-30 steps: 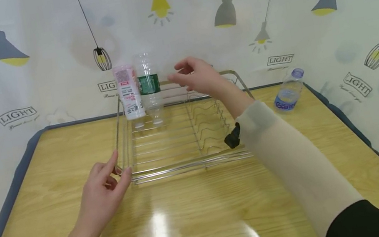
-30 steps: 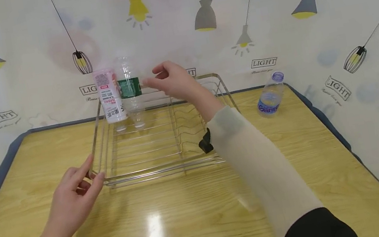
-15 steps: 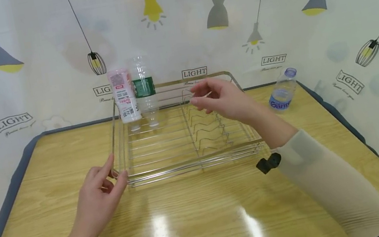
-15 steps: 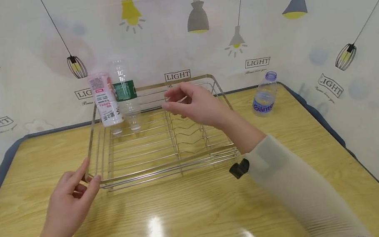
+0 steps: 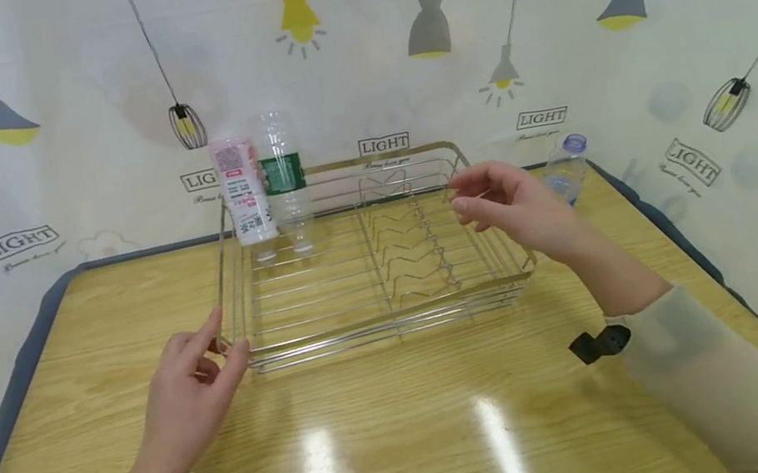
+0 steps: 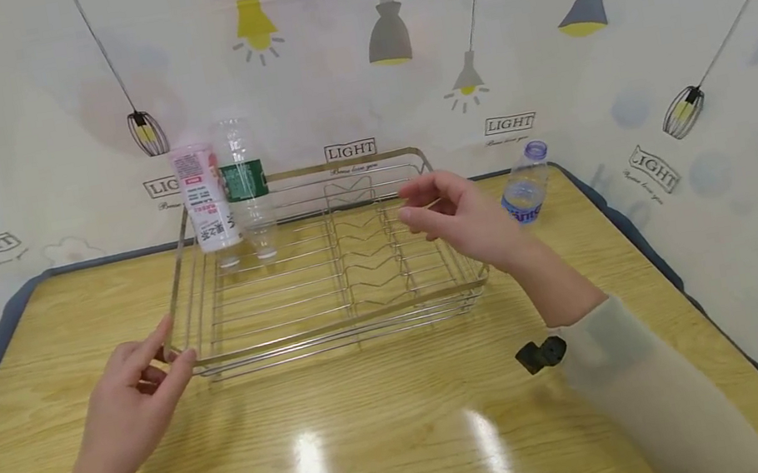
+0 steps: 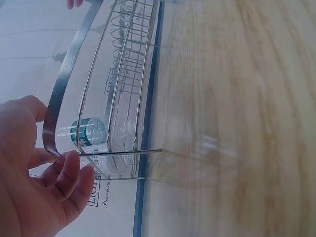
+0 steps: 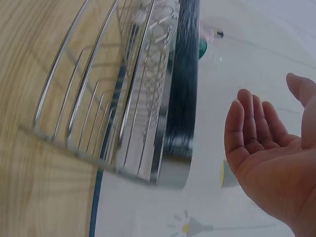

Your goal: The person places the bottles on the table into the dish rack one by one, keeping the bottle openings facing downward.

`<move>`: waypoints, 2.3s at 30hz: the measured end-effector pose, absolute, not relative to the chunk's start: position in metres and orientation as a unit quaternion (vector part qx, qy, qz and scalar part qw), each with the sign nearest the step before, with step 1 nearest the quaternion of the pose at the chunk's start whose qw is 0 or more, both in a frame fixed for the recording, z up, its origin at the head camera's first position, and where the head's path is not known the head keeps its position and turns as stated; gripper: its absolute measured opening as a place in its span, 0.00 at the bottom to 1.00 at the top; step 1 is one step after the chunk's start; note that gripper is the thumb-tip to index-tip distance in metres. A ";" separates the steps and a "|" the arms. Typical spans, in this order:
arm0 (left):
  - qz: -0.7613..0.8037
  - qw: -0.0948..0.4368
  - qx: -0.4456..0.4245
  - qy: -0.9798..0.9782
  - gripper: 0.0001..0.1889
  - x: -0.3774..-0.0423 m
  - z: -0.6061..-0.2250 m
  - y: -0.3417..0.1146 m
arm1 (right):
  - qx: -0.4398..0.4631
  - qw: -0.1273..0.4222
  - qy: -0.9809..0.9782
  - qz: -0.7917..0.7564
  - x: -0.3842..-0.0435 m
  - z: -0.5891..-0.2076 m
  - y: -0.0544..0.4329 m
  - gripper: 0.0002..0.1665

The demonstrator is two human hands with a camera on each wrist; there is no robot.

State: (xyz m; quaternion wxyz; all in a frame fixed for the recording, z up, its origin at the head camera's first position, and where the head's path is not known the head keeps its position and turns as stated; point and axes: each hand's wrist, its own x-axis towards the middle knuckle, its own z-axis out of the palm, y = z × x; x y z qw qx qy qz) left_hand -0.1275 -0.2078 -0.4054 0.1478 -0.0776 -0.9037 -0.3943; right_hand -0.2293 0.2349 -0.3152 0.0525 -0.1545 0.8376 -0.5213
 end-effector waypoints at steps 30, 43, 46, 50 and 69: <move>-0.527 0.223 -0.203 -0.795 0.26 -0.090 -0.373 -0.175 | 0.058 -0.019 0.859 -0.508 -0.250 -0.368 0.389 0.34; -0.535 0.129 -0.246 -0.798 0.23 -0.080 -0.385 -0.136 | 0.119 0.012 0.863 -0.490 -0.277 -0.392 0.407 0.54; -0.542 0.102 -0.249 -0.796 0.21 -0.078 -0.391 -0.130 | 0.115 0.029 0.863 -0.492 -0.285 -0.399 0.405 0.58; -0.549 0.088 -0.250 -0.793 0.20 -0.077 -0.396 -0.125 | 0.106 0.058 0.864 -0.490 -0.294 -0.406 0.403 0.63; -0.571 0.058 -0.225 -0.788 0.17 -0.077 -0.403 -0.132 | 0.078 0.043 0.883 -0.460 -0.296 -0.400 0.390 0.63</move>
